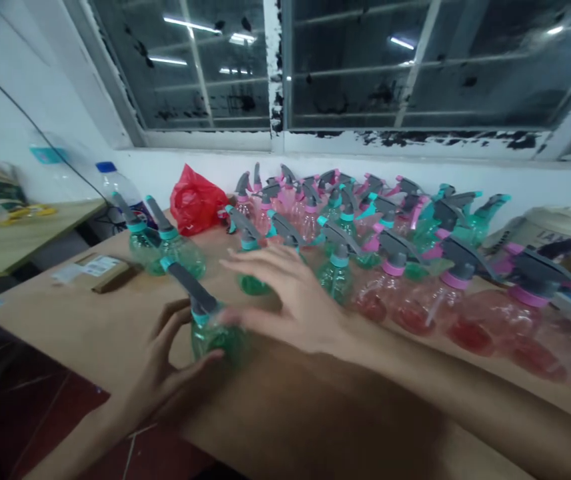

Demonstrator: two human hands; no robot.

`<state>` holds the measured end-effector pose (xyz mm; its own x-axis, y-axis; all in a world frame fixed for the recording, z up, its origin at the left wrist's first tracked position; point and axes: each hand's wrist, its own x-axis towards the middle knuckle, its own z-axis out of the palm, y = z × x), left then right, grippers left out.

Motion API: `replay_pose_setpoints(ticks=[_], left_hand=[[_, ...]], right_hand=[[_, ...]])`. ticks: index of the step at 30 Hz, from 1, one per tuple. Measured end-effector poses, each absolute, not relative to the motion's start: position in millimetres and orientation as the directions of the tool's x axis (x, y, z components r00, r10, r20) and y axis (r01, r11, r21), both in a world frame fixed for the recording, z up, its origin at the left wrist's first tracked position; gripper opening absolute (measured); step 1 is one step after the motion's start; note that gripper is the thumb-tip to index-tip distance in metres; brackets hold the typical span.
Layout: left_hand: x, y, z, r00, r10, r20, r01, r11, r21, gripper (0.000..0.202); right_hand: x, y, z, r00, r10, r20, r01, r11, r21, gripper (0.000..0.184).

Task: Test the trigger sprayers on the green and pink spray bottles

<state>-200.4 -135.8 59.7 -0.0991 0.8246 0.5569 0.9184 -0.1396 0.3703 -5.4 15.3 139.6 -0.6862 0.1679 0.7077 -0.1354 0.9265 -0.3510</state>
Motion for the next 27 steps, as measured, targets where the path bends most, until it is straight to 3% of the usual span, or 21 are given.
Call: replay_pose_setpoints(ticks=[1, 3, 6, 11, 15, 19, 27], left_hand=[[-211.2, -133.8, 60.0, -0.114, 0.799, 0.591, 0.934, -0.116, 0.337, 0.048], [-229.7, -126.5, 60.6, -0.149, 0.763, 0.629, 0.957, -0.050, 0.287, 0.048], [-249.2, -110.4, 61.0, -0.141, 0.743, 0.654, 0.977, -0.002, 0.213, 0.050], [-264.4, -82.0, 61.5, -0.176, 0.730, 0.660, 0.975, 0.037, 0.219, 0.050], [-268.8, -67.4, 66.9, -0.210, 0.734, 0.646, 0.976, 0.115, 0.187, 0.045], [-269.2, -61.0, 75.9, -0.239, 0.750, 0.617, 0.966, 0.251, 0.070, 0.043], [-272.3, -51.9, 86.6, -0.214, 0.765, 0.607, 0.949, 0.311, -0.058, 0.042]], right_hand=[[-9.3, 18.5, 149.2, -0.630, 0.175, 0.757, -0.102, 0.947, -0.304, 0.030], [-21.6, 25.9, 166.8, -0.554, 0.179, 0.813, 0.031, 0.980, -0.195, 0.018], [-48.9, 39.3, 182.5, -0.583, 0.206, 0.786, 0.260, 0.964, -0.059, 0.024], [-95.2, 64.5, 179.5, -0.656, 0.412, 0.632, 0.548, 0.836, 0.024, 0.046], [-112.4, 79.5, 171.3, -0.700, 0.460, 0.546, 0.575, 0.817, 0.050, 0.038], [-115.0, 85.6, 167.7, -0.726, 0.448, 0.522, 0.542, 0.840, 0.034, 0.028], [-114.5, 88.2, 166.3, -0.756, 0.402, 0.516, 0.475, 0.880, 0.010, 0.032]])
